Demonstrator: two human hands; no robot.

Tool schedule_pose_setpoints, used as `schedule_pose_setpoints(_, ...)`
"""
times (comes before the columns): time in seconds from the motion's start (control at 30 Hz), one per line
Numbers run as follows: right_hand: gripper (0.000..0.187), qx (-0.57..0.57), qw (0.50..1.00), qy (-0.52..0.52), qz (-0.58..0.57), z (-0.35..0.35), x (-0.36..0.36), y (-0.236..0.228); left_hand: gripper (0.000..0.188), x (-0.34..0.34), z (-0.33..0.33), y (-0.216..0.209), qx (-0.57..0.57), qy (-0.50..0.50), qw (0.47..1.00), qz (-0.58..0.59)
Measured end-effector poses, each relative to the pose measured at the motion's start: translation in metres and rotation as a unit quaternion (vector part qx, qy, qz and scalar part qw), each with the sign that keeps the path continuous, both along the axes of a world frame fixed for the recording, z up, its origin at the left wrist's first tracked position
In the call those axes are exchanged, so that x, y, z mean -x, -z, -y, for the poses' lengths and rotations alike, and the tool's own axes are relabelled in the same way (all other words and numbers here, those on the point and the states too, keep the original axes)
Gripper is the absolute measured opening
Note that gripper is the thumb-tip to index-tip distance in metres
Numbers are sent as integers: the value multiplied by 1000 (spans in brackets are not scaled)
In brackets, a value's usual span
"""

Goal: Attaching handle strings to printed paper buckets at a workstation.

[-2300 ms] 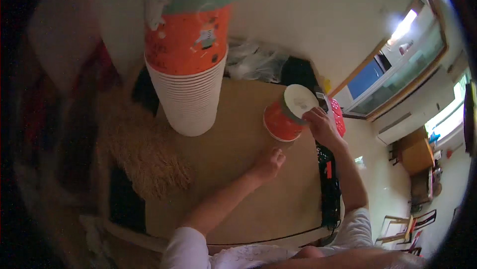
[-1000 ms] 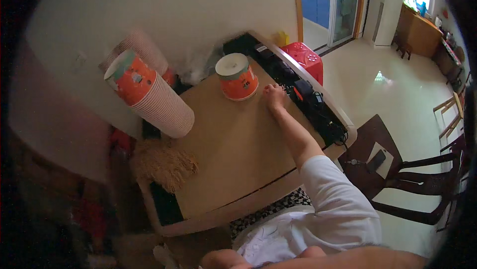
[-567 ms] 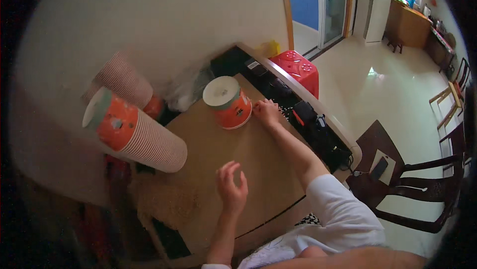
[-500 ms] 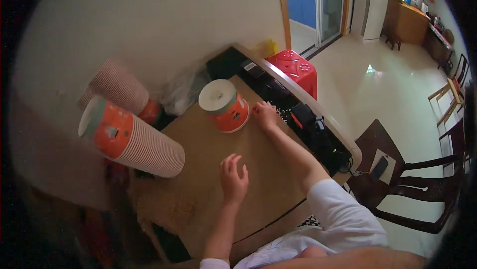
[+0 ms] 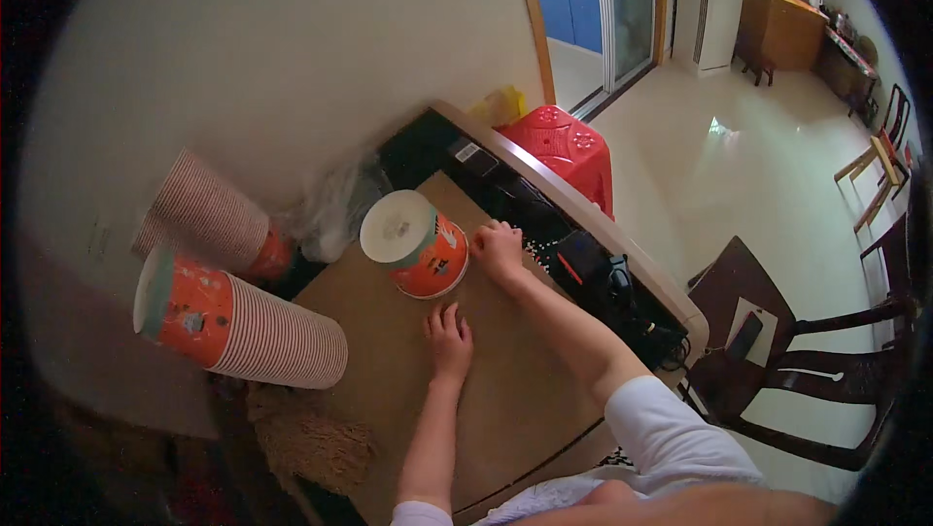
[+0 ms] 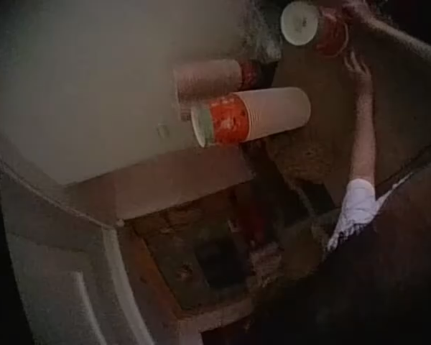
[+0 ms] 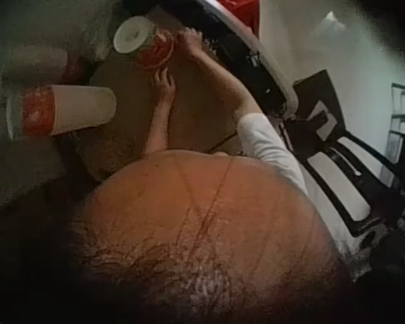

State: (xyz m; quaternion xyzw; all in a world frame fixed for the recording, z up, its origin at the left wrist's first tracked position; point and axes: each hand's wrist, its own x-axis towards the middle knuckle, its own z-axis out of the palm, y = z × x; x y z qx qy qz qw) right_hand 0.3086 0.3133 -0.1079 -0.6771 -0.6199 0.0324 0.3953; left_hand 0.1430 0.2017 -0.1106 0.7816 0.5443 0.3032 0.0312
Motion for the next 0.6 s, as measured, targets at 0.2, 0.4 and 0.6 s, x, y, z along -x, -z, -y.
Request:
schedule_pose_setpoints(0.2,10,-44,997,40,-52,-5,-3,5,30,1,3,1,-15,-14,1000,-3)
schedule_pose_setpoints(0.4,10,-65,997,3,-35,6,1,-4,30,4,-19,-71,-210,-57,972,91)
schedule_pose_setpoints(0.6,38,-159,957,-191,150,45,1,12,33,-5,-65,-155,-169,2,981,-92)
